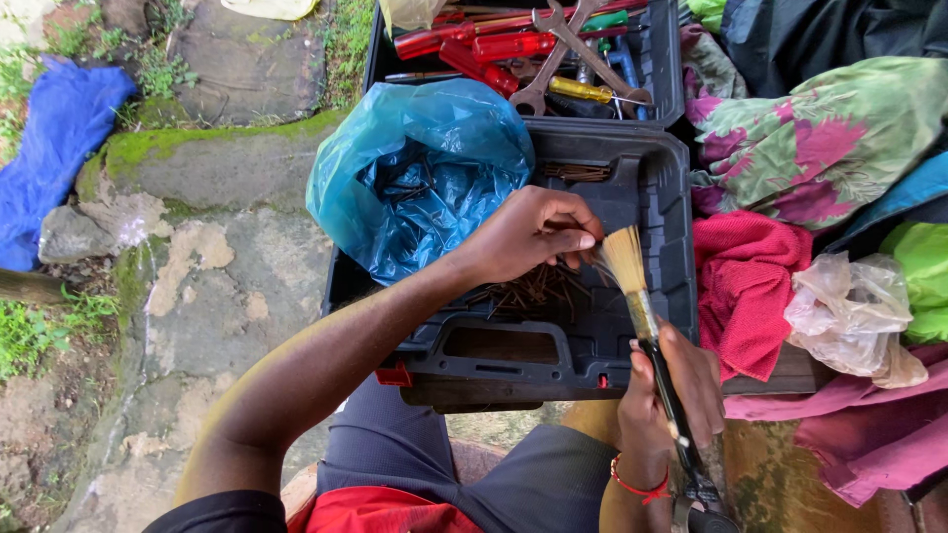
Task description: The person cleans a set of metal nails and various tools inside a black toolbox using a small brush by hand.
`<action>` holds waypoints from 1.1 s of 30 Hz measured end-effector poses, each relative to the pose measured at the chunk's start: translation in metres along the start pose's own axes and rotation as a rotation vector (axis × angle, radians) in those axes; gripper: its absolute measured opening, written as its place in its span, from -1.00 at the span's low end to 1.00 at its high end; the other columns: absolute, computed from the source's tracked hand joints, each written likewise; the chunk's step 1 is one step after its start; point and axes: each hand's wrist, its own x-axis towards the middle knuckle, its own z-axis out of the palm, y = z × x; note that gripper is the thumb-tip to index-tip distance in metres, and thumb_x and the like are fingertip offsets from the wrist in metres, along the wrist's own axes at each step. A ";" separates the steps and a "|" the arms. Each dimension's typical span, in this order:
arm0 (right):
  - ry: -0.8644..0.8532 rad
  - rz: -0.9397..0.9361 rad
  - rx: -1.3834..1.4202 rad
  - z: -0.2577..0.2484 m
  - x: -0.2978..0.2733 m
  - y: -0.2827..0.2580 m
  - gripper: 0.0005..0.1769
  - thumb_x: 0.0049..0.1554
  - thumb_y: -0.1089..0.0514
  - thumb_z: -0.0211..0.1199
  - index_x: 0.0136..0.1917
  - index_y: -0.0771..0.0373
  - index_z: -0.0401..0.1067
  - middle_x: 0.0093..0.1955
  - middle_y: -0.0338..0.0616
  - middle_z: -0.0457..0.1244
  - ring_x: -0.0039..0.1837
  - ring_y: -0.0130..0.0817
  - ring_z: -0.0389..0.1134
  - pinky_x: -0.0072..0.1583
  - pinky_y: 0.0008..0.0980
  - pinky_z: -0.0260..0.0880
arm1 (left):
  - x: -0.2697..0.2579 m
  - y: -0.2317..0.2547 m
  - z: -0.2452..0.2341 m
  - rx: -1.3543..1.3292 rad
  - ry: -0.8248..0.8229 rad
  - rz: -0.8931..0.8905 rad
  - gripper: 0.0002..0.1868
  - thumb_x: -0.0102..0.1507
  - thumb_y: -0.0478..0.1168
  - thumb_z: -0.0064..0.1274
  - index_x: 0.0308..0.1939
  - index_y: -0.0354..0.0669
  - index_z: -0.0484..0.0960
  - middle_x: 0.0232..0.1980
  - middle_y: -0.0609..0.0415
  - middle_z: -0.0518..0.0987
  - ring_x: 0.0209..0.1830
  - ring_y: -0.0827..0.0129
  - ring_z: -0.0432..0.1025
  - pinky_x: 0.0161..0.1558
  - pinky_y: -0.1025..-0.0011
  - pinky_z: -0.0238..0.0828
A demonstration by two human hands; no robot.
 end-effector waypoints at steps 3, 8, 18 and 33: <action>-0.143 -0.029 -0.136 -0.003 0.005 -0.003 -0.74 0.31 0.19 0.30 0.09 0.50 0.52 -0.05 0.13 0.42 -0.13 -0.09 0.48 -0.03 -0.16 0.39 | 0.000 -0.001 0.002 -0.004 0.012 0.014 -0.88 0.35 -0.31 0.11 -0.10 -0.28 0.70 -0.24 0.09 0.73 -0.33 0.51 0.61 -0.35 0.52 0.52; 0.020 0.026 0.062 0.002 -0.002 0.002 -0.71 0.26 0.11 0.23 0.06 0.43 0.50 -0.16 0.04 0.37 -0.16 -0.14 0.41 -0.01 -0.24 0.39 | -0.001 -0.005 0.004 -0.016 0.046 0.114 -0.89 0.35 -0.33 0.12 -0.10 -0.33 0.67 -0.23 0.08 0.72 -0.28 0.52 0.63 -0.26 0.49 0.63; 0.049 -0.028 0.140 0.004 -0.001 0.008 -0.72 0.32 0.06 0.22 0.07 0.37 0.46 -0.14 0.02 0.37 -0.17 -0.20 0.40 0.01 -0.27 0.39 | -0.003 0.000 0.005 0.077 0.073 0.086 -0.89 0.32 -0.34 0.15 -0.11 -0.32 0.68 -0.25 0.05 0.73 -0.34 0.46 0.66 -0.28 0.48 0.60; -0.041 -0.014 -0.060 0.003 0.002 0.001 -0.65 0.41 0.05 0.28 0.12 0.46 0.53 -0.07 0.07 0.41 -0.06 -0.11 0.46 0.12 -0.24 0.37 | -0.004 -0.003 0.008 0.073 0.099 0.101 -0.84 0.32 -0.28 0.16 -0.10 -0.33 0.69 -0.24 0.03 0.73 -0.36 0.48 0.65 -0.32 0.47 0.59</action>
